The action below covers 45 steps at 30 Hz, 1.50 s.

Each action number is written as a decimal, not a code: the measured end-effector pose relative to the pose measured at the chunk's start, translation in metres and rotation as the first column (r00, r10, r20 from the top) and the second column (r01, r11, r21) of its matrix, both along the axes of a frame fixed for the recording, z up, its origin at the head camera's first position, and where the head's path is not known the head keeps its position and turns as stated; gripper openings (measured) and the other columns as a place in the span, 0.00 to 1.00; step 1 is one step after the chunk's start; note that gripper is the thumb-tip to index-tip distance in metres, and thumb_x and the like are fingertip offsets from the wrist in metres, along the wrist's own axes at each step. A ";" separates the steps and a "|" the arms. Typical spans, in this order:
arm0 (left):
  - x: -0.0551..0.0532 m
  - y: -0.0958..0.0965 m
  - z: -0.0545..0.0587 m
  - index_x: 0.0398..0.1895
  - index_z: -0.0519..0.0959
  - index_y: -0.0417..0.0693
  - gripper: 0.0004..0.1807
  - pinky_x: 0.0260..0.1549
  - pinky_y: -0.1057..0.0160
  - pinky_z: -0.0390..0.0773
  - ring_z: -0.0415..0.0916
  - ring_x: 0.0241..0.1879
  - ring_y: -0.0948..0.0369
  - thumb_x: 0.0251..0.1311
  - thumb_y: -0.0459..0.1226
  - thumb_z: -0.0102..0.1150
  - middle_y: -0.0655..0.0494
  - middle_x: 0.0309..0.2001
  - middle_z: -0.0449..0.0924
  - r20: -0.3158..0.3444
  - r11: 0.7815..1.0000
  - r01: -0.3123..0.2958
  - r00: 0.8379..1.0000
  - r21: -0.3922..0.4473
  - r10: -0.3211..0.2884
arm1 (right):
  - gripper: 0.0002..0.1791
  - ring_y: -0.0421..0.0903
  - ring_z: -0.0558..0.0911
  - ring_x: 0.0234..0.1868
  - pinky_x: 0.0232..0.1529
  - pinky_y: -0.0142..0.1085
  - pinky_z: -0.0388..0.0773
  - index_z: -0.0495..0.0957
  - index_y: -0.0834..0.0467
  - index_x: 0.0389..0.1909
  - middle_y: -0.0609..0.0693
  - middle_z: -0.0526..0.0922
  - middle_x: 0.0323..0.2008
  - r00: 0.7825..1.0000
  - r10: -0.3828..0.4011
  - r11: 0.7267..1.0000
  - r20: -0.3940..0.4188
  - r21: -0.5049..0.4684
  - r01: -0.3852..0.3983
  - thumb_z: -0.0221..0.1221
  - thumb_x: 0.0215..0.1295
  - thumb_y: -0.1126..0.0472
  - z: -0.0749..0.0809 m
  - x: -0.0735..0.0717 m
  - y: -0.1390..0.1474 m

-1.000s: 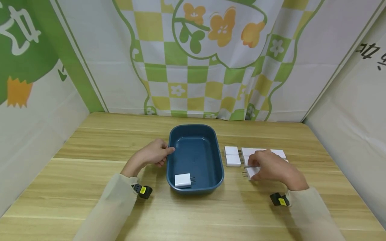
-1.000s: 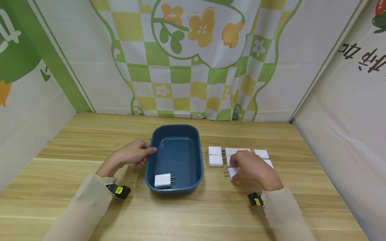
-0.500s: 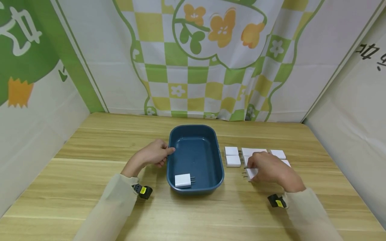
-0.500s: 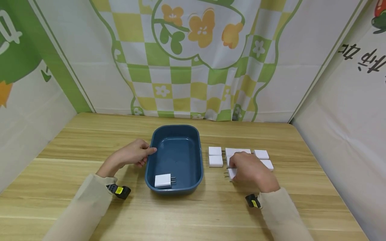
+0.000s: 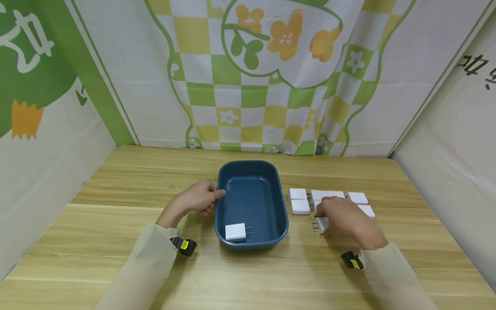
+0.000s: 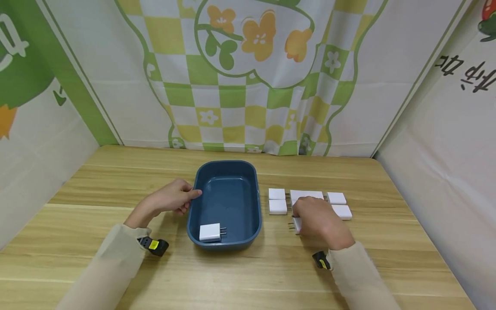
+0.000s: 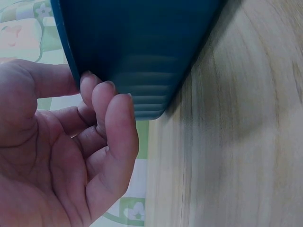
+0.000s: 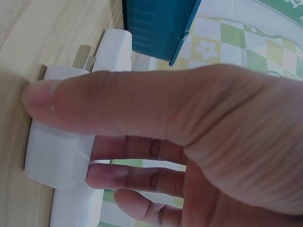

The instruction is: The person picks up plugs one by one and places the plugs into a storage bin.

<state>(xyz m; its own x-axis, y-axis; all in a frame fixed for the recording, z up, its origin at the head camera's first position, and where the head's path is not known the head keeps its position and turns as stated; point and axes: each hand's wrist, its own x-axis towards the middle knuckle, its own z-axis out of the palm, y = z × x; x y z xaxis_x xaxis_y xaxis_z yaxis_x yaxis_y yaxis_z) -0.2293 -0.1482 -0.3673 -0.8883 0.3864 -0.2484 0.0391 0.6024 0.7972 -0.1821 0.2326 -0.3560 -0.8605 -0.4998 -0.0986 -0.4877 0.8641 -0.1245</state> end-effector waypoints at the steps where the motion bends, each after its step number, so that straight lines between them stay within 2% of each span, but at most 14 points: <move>1: 0.000 0.000 0.000 0.17 0.70 0.43 0.24 0.21 0.62 0.78 0.66 0.16 0.62 0.78 0.39 0.49 0.55 0.16 0.68 0.001 1.000 -0.001 1.000 0.002 0.001 | 0.14 0.42 0.79 0.32 0.35 0.43 0.79 0.86 0.51 0.27 0.43 0.84 0.30 1.000 0.001 1.000 -0.002 0.001 -0.001 0.78 0.40 0.68 0.000 0.000 0.000; 6: 0.000 0.000 0.000 0.18 0.70 0.43 0.24 0.21 0.62 0.77 0.66 0.16 0.62 0.78 0.39 0.49 0.55 0.16 0.67 0.008 1.000 -0.003 1.000 0.010 0.003 | 0.15 0.45 0.82 0.35 0.38 0.44 0.81 0.88 0.52 0.31 0.45 0.86 0.33 1.000 -0.003 1.000 -0.007 0.002 0.004 0.77 0.40 0.69 0.000 0.001 -0.002; 18: 0.001 0.000 0.000 0.19 0.70 0.43 0.23 0.22 0.62 0.77 0.66 0.16 0.62 0.78 0.39 0.49 0.55 0.17 0.68 0.016 1.000 -0.009 1.000 0.010 0.009 | 0.14 0.44 0.82 0.34 0.36 0.45 0.81 0.88 0.51 0.30 0.45 0.85 0.33 1.000 -0.010 1.000 -0.015 0.012 0.011 0.75 0.40 0.69 0.002 0.002 -0.001; 27: 0.000 0.000 0.000 0.18 0.70 0.44 0.23 0.22 0.62 0.77 0.66 0.16 0.61 0.78 0.40 0.49 0.55 0.16 0.67 0.012 1.000 -0.006 1.000 0.014 0.006 | 0.14 0.41 0.74 0.28 0.28 0.41 0.74 0.84 0.51 0.29 0.42 0.79 0.29 0.999 0.004 1.000 -0.034 -0.002 -0.004 0.77 0.40 0.64 0.010 0.005 0.001; 32: 0.000 0.000 0.000 0.19 0.70 0.44 0.23 0.22 0.62 0.77 0.66 0.16 0.61 0.78 0.40 0.49 0.54 0.17 0.68 0.015 1.000 -0.004 1.000 0.014 0.004 | 0.15 0.43 0.70 0.28 0.30 0.41 0.71 0.84 0.53 0.32 0.43 0.75 0.29 0.999 -0.003 1.000 -0.051 -0.017 0.002 0.79 0.43 0.59 0.014 0.007 0.002; 38: -0.001 0.000 0.000 0.18 0.70 0.44 0.24 0.21 0.62 0.77 0.66 0.16 0.61 0.78 0.40 0.49 0.54 0.17 0.68 0.010 1.000 0.000 1.000 0.013 0.000 | 0.20 0.43 0.73 0.30 0.30 0.39 0.73 0.85 0.60 0.40 0.46 0.77 0.33 0.999 -0.025 0.998 -0.038 -0.056 0.023 0.79 0.45 0.59 0.019 0.007 0.003; 45: 0.000 -0.001 -0.001 0.18 0.69 0.44 0.24 0.22 0.62 0.77 0.66 0.16 0.61 0.78 0.39 0.49 0.54 0.17 0.68 0.005 1.000 -0.001 1.000 0.008 0.000 | 0.21 0.45 0.78 0.33 0.31 0.40 0.76 0.84 0.60 0.41 0.48 0.78 0.36 0.998 -0.016 0.993 -0.067 -0.117 0.008 0.78 0.46 0.60 0.024 0.009 0.003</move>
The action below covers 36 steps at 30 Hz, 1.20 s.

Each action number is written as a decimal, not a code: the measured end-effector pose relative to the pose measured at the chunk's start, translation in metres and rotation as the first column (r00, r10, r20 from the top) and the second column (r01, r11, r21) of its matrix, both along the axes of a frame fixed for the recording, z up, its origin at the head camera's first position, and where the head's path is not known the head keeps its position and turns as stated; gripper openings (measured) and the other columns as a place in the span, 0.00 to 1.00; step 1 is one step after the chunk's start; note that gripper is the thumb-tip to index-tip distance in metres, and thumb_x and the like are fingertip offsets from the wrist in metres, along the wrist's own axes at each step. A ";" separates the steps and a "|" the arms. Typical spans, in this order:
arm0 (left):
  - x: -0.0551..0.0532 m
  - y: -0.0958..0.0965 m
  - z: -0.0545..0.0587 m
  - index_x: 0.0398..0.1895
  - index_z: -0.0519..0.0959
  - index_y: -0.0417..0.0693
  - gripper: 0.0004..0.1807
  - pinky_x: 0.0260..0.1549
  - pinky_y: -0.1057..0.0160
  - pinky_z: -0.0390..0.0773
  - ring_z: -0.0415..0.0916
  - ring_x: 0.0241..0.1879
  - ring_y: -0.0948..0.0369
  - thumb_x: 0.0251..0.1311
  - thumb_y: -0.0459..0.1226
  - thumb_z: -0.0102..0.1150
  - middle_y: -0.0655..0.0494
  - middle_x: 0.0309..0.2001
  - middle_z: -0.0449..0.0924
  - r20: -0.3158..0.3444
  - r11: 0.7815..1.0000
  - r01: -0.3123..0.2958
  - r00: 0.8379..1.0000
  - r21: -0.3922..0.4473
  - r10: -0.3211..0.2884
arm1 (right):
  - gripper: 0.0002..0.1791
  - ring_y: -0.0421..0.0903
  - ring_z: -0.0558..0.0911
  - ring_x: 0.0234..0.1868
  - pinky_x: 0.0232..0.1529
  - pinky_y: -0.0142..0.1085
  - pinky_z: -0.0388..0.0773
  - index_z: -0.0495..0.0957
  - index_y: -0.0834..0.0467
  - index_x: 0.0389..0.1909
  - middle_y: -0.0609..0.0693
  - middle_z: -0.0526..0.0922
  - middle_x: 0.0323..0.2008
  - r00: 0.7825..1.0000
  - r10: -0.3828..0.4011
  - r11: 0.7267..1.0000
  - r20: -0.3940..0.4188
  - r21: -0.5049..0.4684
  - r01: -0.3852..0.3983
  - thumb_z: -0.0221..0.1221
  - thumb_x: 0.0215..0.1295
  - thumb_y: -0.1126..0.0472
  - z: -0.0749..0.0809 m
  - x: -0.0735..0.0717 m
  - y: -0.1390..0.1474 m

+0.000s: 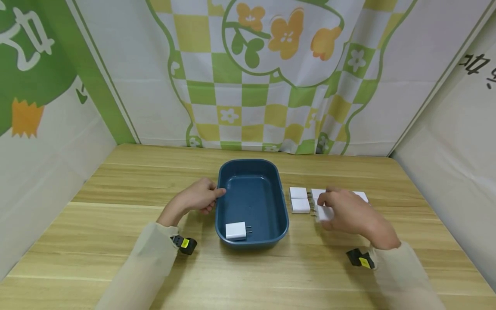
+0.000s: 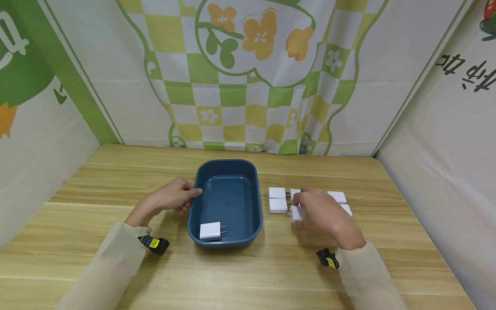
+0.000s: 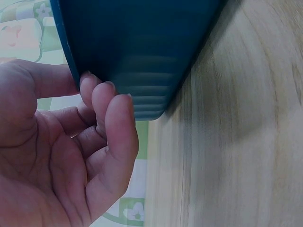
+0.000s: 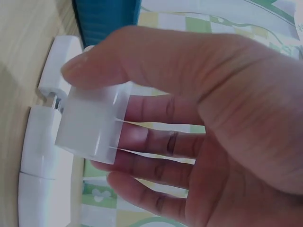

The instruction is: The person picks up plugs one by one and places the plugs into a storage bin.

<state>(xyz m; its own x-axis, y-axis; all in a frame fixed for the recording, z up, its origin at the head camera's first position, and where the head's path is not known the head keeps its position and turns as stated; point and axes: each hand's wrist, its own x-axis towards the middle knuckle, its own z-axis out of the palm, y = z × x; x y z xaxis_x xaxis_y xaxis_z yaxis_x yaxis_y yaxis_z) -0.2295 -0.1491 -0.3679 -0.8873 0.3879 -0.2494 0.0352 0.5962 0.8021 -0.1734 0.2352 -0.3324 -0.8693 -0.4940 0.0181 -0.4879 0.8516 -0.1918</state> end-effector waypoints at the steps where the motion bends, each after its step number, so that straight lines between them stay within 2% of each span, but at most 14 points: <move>1: 0.000 0.000 0.000 0.17 0.69 0.44 0.24 0.22 0.62 0.77 0.66 0.16 0.61 0.78 0.39 0.49 0.54 0.17 0.68 -0.001 1.000 0.002 1.000 0.002 -0.002 | 0.20 0.45 0.78 0.33 0.32 0.40 0.76 0.84 0.60 0.42 0.48 0.77 0.36 1.000 0.002 1.000 -0.003 -0.010 -0.002 0.77 0.46 0.60 0.000 0.000 0.000; 10: -0.001 0.000 0.000 0.17 0.69 0.44 0.24 0.22 0.62 0.77 0.66 0.16 0.62 0.78 0.39 0.49 0.54 0.17 0.68 0.000 1.000 0.008 1.000 0.006 -0.008 | 0.19 0.45 0.78 0.34 0.34 0.41 0.76 0.84 0.59 0.42 0.47 0.78 0.36 0.999 0.017 0.998 -0.041 -0.060 -0.019 0.75 0.48 0.61 0.007 0.004 -0.001; 21: -0.001 0.000 0.000 0.17 0.70 0.44 0.24 0.21 0.62 0.77 0.66 0.16 0.62 0.78 0.39 0.49 0.55 0.16 0.68 0.001 1.000 0.009 1.000 0.007 -0.009 | 0.18 0.43 0.78 0.34 0.34 0.39 0.77 0.85 0.62 0.43 0.49 0.81 0.37 0.993 0.030 0.996 -0.111 -0.082 -0.040 0.75 0.50 0.61 0.009 0.006 -0.001; 36: 0.001 0.000 0.002 0.19 0.71 0.43 0.23 0.23 0.61 0.79 0.68 0.17 0.61 0.78 0.40 0.50 0.53 0.18 0.70 -0.004 1.000 -0.006 1.000 -0.021 0.006 | 0.21 0.44 0.78 0.36 0.34 0.40 0.76 0.84 0.63 0.48 0.50 0.81 0.40 0.989 0.038 0.994 -0.144 -0.099 -0.053 0.75 0.55 0.58 0.013 0.010 -0.005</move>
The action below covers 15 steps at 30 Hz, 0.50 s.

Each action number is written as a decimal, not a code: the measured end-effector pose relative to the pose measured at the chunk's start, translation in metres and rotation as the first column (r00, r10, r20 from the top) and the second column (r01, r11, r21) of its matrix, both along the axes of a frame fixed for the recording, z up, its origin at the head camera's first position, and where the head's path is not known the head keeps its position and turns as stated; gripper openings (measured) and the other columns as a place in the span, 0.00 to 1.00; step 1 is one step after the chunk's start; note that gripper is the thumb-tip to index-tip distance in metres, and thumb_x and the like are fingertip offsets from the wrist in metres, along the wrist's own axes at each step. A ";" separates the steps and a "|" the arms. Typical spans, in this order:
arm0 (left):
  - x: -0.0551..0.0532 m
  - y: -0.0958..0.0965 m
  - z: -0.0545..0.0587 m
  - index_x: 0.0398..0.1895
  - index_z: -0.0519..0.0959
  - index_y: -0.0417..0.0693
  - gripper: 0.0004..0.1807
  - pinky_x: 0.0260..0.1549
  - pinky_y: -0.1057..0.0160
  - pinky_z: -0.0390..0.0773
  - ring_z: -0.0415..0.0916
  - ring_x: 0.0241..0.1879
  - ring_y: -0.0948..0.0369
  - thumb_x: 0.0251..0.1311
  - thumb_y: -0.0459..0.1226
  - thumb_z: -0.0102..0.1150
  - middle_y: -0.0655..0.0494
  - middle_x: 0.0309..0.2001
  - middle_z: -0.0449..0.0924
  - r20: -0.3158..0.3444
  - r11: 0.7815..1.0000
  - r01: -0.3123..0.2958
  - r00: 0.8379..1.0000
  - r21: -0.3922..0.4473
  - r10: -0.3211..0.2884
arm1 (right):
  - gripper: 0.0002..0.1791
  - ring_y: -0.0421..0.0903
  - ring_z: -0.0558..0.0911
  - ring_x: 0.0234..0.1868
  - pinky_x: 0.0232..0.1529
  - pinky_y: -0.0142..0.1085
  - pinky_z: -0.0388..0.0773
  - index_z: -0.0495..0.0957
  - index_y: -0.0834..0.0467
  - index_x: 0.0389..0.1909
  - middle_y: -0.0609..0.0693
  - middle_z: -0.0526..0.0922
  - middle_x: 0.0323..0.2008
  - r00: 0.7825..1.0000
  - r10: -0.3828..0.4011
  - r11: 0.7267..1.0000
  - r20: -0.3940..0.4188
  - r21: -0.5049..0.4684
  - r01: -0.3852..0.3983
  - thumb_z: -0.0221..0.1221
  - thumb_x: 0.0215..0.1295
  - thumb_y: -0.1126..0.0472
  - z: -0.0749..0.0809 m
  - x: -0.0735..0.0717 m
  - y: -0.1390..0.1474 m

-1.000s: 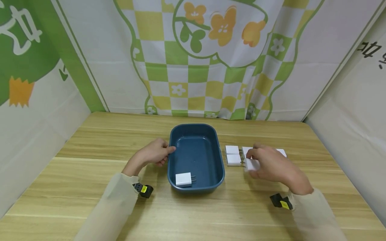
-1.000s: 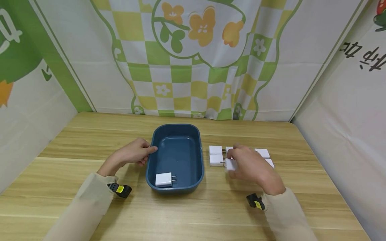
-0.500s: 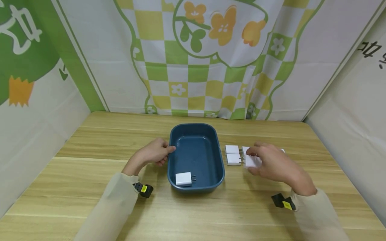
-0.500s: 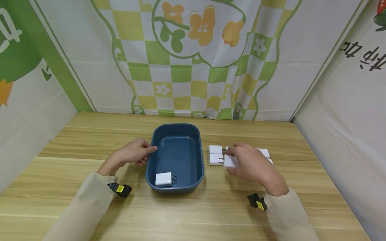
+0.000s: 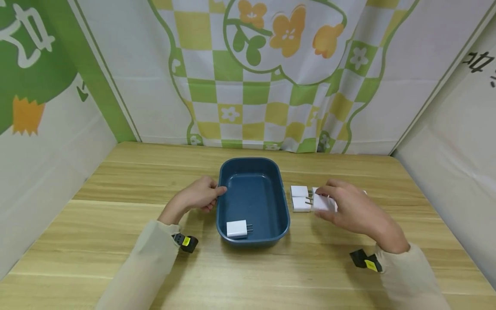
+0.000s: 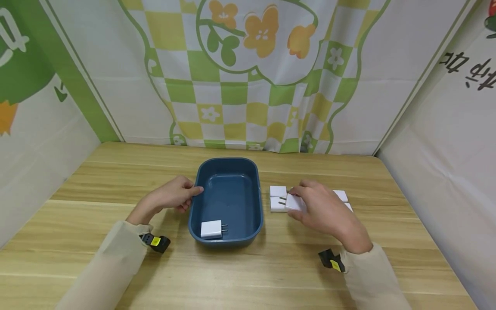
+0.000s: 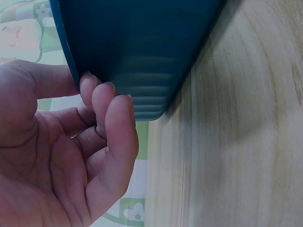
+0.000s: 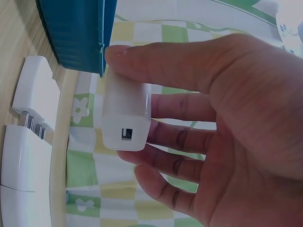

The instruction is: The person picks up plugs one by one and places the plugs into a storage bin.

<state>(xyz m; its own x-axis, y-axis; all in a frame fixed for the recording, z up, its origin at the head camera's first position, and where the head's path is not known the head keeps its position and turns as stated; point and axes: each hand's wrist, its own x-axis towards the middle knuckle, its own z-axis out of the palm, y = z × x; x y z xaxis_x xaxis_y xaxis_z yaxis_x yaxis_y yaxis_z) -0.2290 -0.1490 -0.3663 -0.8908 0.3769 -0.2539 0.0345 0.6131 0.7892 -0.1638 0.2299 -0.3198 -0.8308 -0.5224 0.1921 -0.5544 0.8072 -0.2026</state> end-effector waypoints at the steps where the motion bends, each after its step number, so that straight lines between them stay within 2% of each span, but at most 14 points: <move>1: 0.000 0.000 0.000 0.19 0.71 0.43 0.23 0.23 0.61 0.79 0.68 0.17 0.61 0.78 0.40 0.50 0.53 0.18 0.70 -0.001 1.000 -0.001 1.000 -0.001 0.001 | 0.21 0.45 0.78 0.36 0.34 0.40 0.76 0.84 0.63 0.48 0.51 0.81 0.40 1.000 0.002 1.000 -0.004 0.001 -0.002 0.75 0.55 0.58 0.000 0.000 0.000; 9: 0.000 0.001 0.000 0.18 0.71 0.43 0.23 0.23 0.62 0.79 0.68 0.17 0.61 0.77 0.39 0.50 0.53 0.18 0.70 0.002 1.000 -0.010 1.000 0.002 0.010 | 0.21 0.44 0.77 0.35 0.32 0.38 0.74 0.84 0.62 0.48 0.49 0.80 0.39 1.000 0.009 1.000 -0.014 -0.009 -0.009 0.75 0.55 0.58 0.002 0.001 -0.001; 15: 0.000 0.001 0.000 0.18 0.71 0.43 0.24 0.23 0.62 0.79 0.68 0.17 0.61 0.77 0.40 0.50 0.53 0.18 0.70 0.008 1.000 -0.008 1.000 0.006 0.008 | 0.21 0.44 0.78 0.36 0.36 0.42 0.76 0.84 0.62 0.48 0.49 0.81 0.40 1.000 0.011 1.000 -0.013 -0.023 -0.011 0.76 0.55 0.58 0.005 0.003 -0.002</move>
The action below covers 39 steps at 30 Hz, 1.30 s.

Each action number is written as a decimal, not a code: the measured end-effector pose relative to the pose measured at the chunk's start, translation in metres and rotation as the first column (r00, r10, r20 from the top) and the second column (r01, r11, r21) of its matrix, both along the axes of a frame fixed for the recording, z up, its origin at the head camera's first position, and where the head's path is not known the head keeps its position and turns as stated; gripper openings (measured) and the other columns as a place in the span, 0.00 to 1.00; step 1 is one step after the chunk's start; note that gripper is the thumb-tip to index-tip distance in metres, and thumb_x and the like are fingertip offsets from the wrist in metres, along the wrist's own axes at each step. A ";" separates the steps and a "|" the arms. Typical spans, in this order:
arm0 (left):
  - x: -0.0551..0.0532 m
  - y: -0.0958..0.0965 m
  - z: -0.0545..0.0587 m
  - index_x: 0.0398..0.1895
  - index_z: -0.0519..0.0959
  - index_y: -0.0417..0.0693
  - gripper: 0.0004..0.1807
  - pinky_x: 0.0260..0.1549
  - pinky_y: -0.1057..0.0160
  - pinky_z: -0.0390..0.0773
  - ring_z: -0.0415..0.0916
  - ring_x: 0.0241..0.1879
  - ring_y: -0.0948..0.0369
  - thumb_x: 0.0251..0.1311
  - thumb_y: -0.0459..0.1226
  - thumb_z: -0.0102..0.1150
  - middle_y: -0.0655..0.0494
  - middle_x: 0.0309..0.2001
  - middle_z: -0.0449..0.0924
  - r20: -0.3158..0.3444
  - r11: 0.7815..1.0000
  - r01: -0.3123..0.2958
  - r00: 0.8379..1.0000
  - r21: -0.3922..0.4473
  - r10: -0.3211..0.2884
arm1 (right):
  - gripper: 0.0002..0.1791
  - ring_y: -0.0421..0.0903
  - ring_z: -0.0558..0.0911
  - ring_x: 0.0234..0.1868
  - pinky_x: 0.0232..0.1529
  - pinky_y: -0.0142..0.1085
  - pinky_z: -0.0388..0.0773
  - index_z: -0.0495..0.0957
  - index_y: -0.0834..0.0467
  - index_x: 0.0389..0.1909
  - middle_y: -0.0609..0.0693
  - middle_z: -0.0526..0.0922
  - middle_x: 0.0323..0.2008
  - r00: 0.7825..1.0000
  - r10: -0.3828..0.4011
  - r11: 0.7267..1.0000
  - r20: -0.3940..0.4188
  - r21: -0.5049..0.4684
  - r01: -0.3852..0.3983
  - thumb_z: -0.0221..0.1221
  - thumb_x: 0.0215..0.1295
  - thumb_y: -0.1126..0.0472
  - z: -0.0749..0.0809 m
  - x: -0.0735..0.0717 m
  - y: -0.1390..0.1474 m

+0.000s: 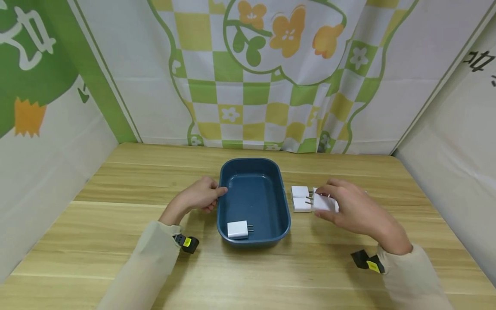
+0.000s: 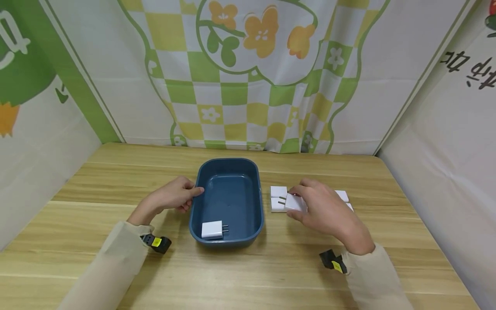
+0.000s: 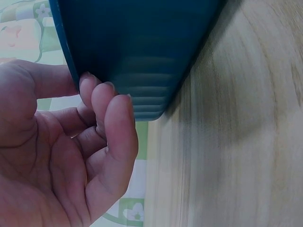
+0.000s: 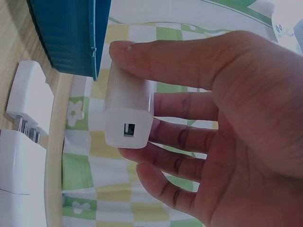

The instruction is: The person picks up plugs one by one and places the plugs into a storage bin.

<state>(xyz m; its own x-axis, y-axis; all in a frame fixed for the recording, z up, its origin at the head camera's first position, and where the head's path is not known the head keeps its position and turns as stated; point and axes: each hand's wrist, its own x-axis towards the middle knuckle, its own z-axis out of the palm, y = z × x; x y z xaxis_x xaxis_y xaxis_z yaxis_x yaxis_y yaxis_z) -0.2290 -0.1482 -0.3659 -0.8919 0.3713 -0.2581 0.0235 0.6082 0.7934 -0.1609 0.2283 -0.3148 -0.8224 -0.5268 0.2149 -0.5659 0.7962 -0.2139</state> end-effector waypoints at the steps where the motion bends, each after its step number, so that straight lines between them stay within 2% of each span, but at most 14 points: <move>1: 0.000 0.000 0.000 0.18 0.70 0.43 0.24 0.23 0.62 0.79 0.68 0.17 0.61 0.77 0.40 0.50 0.53 0.18 0.70 0.000 1.000 0.001 1.000 0.003 -0.001 | 0.21 0.44 0.77 0.35 0.36 0.42 0.76 0.83 0.62 0.47 0.49 0.81 0.40 1.000 0.001 1.000 0.000 0.001 -0.001 0.76 0.55 0.58 0.000 0.000 0.000; 9: 0.000 -0.001 0.001 0.18 0.70 0.43 0.23 0.22 0.62 0.78 0.67 0.16 0.61 0.78 0.40 0.49 0.53 0.17 0.69 0.017 1.000 -0.007 1.000 0.016 0.007 | 0.22 0.44 0.76 0.34 0.34 0.39 0.74 0.84 0.62 0.49 0.49 0.80 0.40 1.000 0.008 1.000 -0.012 0.022 -0.007 0.75 0.56 0.56 0.004 -0.001 -0.006; 18: 0.001 -0.001 0.002 0.17 0.69 0.43 0.24 0.21 0.63 0.77 0.66 0.16 0.61 0.78 0.39 0.49 0.54 0.16 0.68 0.015 1.000 -0.003 1.000 0.007 0.002 | 0.21 0.44 0.78 0.36 0.37 0.41 0.76 0.83 0.61 0.47 0.48 0.80 0.39 0.996 0.074 0.996 -0.052 0.047 -0.071 0.75 0.55 0.56 0.010 -0.005 -0.021; 28: 0.000 0.000 0.001 0.18 0.70 0.42 0.24 0.22 0.62 0.79 0.67 0.16 0.61 0.78 0.40 0.49 0.54 0.16 0.69 0.017 1.000 -0.007 1.000 -0.011 0.007 | 0.20 0.42 0.77 0.36 0.39 0.42 0.76 0.83 0.58 0.47 0.45 0.79 0.40 0.990 0.137 0.989 -0.022 0.067 -0.135 0.75 0.56 0.55 0.010 -0.011 -0.039; 39: -0.002 -0.002 -0.001 0.18 0.71 0.42 0.24 0.22 0.61 0.80 0.68 0.16 0.62 0.78 0.40 0.49 0.54 0.16 0.70 0.002 1.000 0.003 1.000 -0.022 -0.003 | 0.22 0.41 0.77 0.36 0.37 0.38 0.76 0.83 0.58 0.49 0.46 0.80 0.42 0.988 0.151 0.985 0.036 0.073 -0.154 0.76 0.56 0.54 0.010 -0.013 -0.060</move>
